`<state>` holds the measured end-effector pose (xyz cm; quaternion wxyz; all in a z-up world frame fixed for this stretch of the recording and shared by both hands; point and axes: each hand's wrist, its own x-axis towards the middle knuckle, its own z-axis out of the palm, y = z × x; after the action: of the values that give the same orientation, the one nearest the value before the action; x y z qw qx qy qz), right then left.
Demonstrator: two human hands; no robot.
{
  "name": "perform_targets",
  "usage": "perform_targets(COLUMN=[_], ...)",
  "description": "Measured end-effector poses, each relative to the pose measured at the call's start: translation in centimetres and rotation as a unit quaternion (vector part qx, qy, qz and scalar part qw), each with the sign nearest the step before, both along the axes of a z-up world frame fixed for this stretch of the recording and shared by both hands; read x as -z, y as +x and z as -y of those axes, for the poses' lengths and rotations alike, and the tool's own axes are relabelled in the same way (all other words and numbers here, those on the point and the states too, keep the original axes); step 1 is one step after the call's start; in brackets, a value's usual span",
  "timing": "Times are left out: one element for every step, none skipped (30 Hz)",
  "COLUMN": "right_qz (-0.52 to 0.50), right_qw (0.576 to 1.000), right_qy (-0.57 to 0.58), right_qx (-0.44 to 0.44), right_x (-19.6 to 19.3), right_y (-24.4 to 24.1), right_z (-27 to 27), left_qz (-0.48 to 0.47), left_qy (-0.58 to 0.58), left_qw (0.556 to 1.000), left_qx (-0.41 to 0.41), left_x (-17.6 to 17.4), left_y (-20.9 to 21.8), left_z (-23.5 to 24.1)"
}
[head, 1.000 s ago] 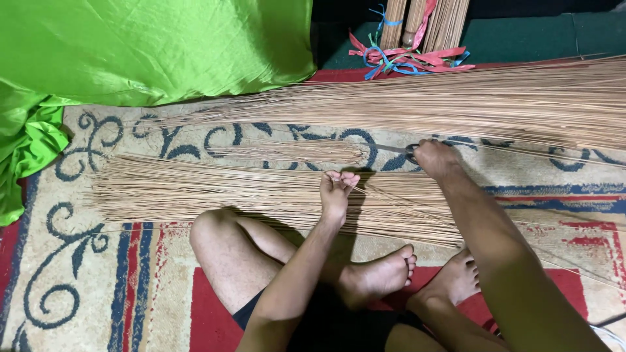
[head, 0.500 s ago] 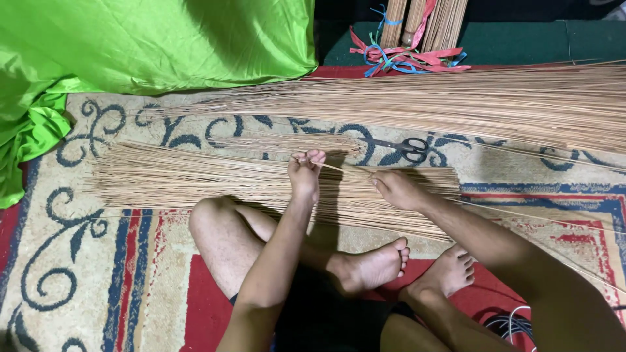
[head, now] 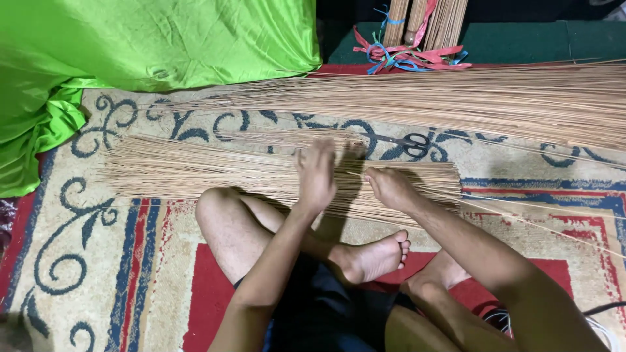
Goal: Aligning bundles of thin wooden sticks and trimming the ends with scissors
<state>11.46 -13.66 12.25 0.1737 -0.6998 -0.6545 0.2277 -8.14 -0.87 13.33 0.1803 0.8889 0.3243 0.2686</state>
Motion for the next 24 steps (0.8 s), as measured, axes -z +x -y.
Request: perform_targets(right_qz=[0.000,-0.013,-0.026,-0.025,-0.014,-0.003,-0.003,-0.011,-0.020,-0.021,-0.006,0.010,0.010,0.021,0.033,0.033,0.044,0.054,0.054,0.049,0.043,0.044,0.045,0.047], right_qw=[1.000,1.000,1.000,1.000,1.000,1.000,1.000,1.000,1.000,1.000,1.000,1.000,1.000,1.000,0.999,0.999,0.999,0.998,0.998,0.999,0.999,0.999,0.999,0.998], right_qy=[0.000,0.005,0.009,0.008,0.011,0.013,0.013,0.008,0.002,0.002,-0.007,-0.015,-0.015,-0.022,-0.030,-0.030,-0.026,-0.022,-0.022,-0.010,0.003,0.003,0.021,0.038], right_qx=[-0.001,-0.003,-0.003,-0.003,-0.010,-0.017,-0.015,-0.019,-0.024,-0.022,-0.014,-0.006,-0.004,-0.001,0.003,0.004,0.008,0.011,0.012,0.009,0.004,0.004,-0.007,-0.017], right_x=[-0.5,-1.1,-1.7,-2.3,-3.0,-3.6,-3.7,-3.9,-3.9,-3.2,-2.5,-1.8,-1.6,-1.4,-1.2,-1.1,-0.9,-0.7,-0.5,-0.3,-0.1,0.1,0.3,0.5], right_y=[-0.4,-0.7,-1.0,-1.2,-1.4,-1.5,-1.1,-0.6,-0.3,0.8,2.0,3.2,4.2,5.1,6.0,6.1,6.1,6.1,5.5,4.8,4.2,3.2,2.3,1.4], right_z=[0.0,0.0,0.0,0.0,0.1,0.2,0.7,1.1,1.6,2.3,2.9,3.4,4.1,4.8,5.5,5.6,5.6,5.7,5.3,5.0,4.5,3.9,3.5,3.1], left_qz=[0.000,-0.098,-0.195,-0.194,-0.218,-0.242,-0.242,-0.262,-0.282,-0.283,-0.308,-0.333,-0.334,-0.327,-0.320,-0.320,-0.320,-0.320,-0.319,-0.315,-0.310,-0.309,-0.280,-0.250], left_qy=[0.000,0.046,0.091,0.091,0.090,0.090,0.090,0.083,0.075,0.074,0.056,0.037,0.038,0.050,0.062,0.062,0.054,0.046,0.046,0.038,0.029,0.030,0.045,0.060], left_qw=[1.000,0.993,0.971,0.971,0.965,0.958,0.958,0.954,0.948,0.948,0.943,0.937,0.937,0.940,0.943,0.942,0.942,0.941,0.941,0.941,0.940,0.940,0.947,0.954], left_qx=[-0.001,0.051,0.104,0.103,0.112,0.121,0.123,0.124,0.125,0.127,0.112,0.096,0.098,0.087,0.075,0.076,0.087,0.099,0.100,0.122,0.142,0.141,0.148,0.155], left_x=[-0.3,-0.7,-1.0,-1.2,-1.4,-1.6,-2.5,-3.4,-4.3,-3.5,-2.8,-2.1,-0.6,0.8,2.3,3.4,4.6,5.7,5.6,5.5,5.3,3.6,2.0,0.4], left_y=[0.4,0.9,1.5,1.7,1.9,2.1,1.8,1.6,1.2,0.4,-0.3,-1.1,-1.8,-2.6,-3.5,-3.5,-3.5,-3.5,-2.7,-1.9,-1.1,0.0,1.1,2.2], left_z=[1.0,1.9,2.9,3.0,3.2,3.4,3.3,3.1,3.0,2.0,0.9,-0.2,-1.4,-2.6,-3.8,-4.1,-4.4,-4.7,-3.6,-2.5,-1.5,0.0,1.6,3.1])
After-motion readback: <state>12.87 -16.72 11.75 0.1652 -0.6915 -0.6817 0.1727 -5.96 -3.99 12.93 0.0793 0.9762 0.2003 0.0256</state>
